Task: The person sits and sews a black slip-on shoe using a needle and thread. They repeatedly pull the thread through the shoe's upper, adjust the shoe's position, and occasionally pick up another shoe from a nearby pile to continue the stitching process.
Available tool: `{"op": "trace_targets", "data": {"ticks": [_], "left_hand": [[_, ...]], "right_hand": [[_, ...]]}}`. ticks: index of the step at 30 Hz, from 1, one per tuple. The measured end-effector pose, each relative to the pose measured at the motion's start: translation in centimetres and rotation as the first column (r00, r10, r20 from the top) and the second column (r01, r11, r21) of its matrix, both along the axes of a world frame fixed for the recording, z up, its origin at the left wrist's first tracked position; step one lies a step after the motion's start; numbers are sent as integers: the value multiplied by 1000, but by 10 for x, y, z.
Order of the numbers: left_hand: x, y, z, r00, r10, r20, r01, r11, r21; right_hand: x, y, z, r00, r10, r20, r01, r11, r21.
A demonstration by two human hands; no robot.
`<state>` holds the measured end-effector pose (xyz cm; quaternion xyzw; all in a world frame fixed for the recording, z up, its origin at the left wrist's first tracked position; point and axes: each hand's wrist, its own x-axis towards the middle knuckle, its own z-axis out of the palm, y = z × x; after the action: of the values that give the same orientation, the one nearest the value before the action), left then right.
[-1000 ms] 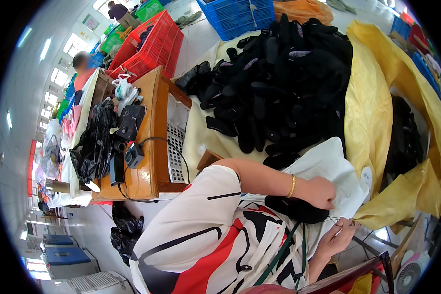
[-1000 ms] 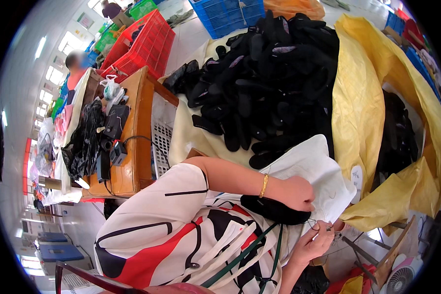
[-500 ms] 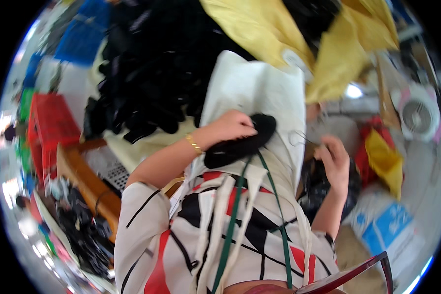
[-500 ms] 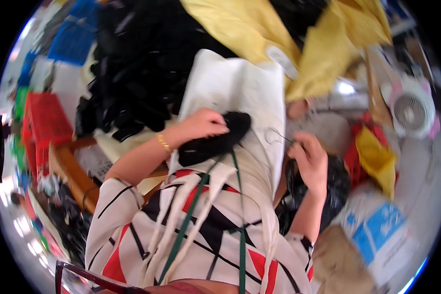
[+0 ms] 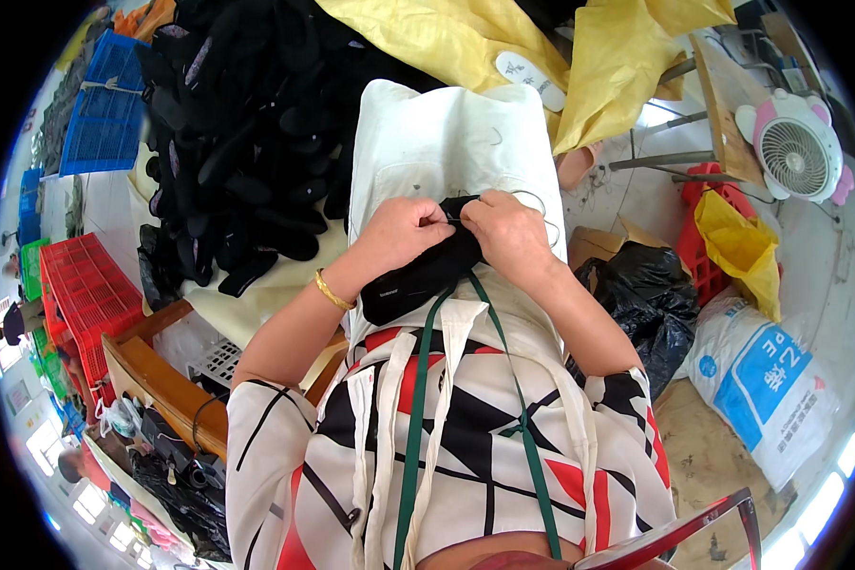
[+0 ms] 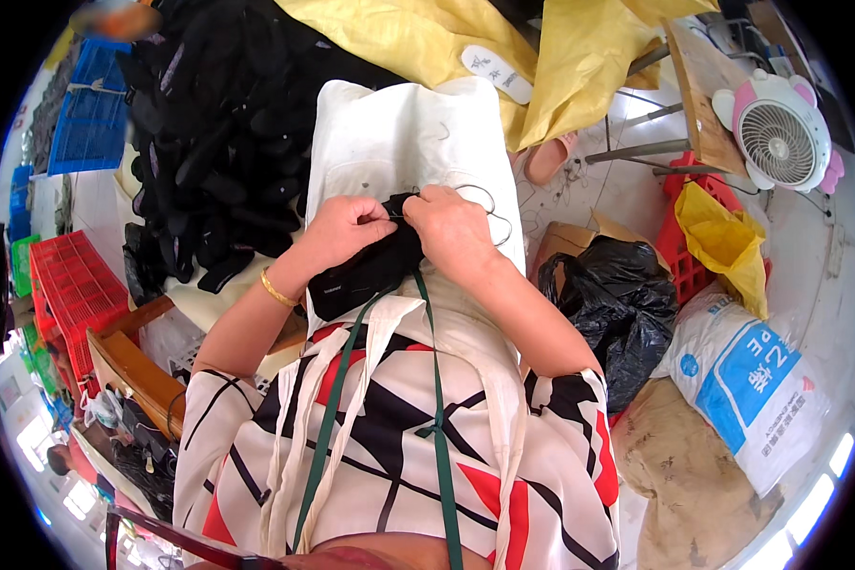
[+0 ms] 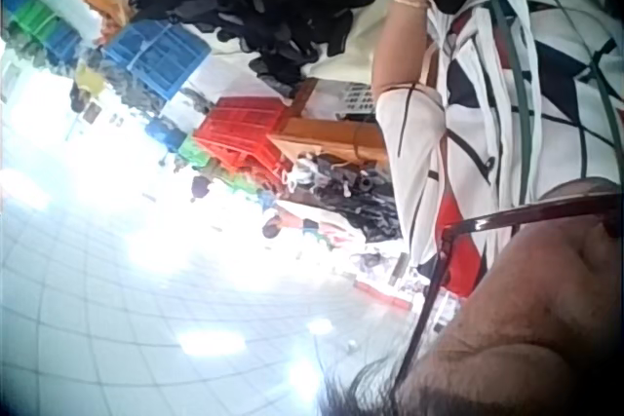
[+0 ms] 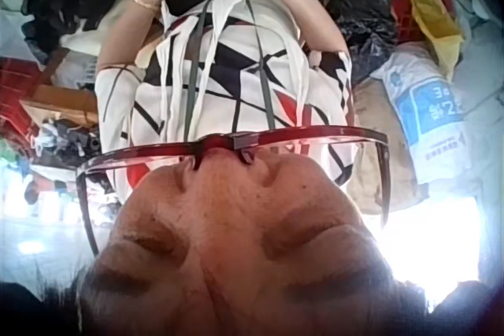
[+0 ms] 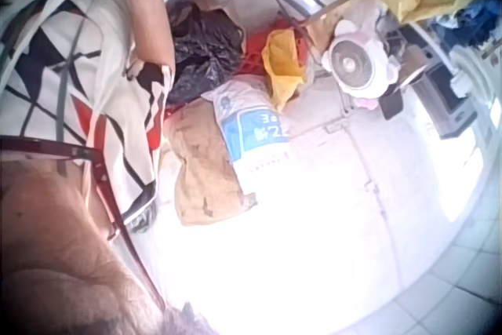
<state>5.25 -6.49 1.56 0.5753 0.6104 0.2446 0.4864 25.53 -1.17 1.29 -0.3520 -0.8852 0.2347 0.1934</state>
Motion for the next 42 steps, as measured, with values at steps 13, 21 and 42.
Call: {"op": "trace_targets", "data": {"ticks": [13, 21, 42], "left_hand": [[-5, 4, -31, 924, 207, 321, -70, 919, -389], [-19, -4, -28, 796, 380, 471, -128, 867, -482], [7, 14, -24, 992, 69, 107, -91, 971, 219]], "right_hand": [[-15, -9, -26, 963, -127, -239, 59, 960, -272], [69, 15, -28, 310, -921, -236, -292, 144, -946], [312, 41, -102, -609, -723, -327, 208, 252, -945]]}}
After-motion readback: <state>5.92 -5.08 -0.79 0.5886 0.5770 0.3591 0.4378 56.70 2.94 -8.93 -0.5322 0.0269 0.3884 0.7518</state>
